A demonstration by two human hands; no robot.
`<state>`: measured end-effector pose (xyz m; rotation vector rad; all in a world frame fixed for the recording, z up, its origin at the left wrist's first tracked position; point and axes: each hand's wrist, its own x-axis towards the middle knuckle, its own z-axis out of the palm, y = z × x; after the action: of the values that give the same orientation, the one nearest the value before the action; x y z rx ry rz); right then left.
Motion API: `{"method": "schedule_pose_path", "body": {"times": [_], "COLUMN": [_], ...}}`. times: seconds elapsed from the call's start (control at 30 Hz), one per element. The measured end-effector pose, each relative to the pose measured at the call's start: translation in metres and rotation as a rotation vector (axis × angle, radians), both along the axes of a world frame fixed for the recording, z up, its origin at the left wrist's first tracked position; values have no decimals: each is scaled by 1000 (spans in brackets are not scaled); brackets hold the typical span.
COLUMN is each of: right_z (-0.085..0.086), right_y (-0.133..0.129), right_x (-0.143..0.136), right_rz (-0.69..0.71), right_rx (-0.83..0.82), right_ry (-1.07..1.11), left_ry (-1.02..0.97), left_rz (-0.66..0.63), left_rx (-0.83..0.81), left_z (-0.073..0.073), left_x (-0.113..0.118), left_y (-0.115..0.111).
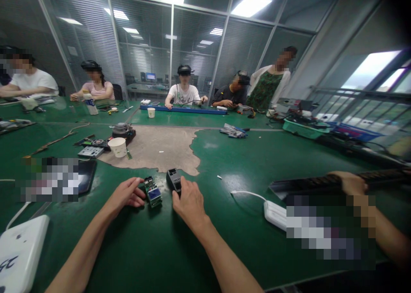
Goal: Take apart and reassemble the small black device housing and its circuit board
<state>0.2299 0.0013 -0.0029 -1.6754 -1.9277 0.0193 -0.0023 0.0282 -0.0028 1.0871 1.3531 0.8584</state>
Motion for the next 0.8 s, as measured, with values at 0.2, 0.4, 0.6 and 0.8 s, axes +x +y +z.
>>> {"method": "schedule_pose_path", "body": {"times": [0.2,0.4,0.6,0.8], "right_z": [12,20,11,11], "right_y": [-3,-17,-25,-23], "right_x": [-4,-28,-45,-48], "right_rz": [41,266,313,305], "right_rx": [60,170,129,125], "right_ry": [140,290,186,135], "left_ry": [-21,-21,-43,-34], "left_rz": [11,-10,-20,-5], "left_rx": [9,51,50,43], "left_z": [-1,-5,-6,-3], "left_x": [-1,-1,-2,0], "left_y": [0,1,0,-1]}}
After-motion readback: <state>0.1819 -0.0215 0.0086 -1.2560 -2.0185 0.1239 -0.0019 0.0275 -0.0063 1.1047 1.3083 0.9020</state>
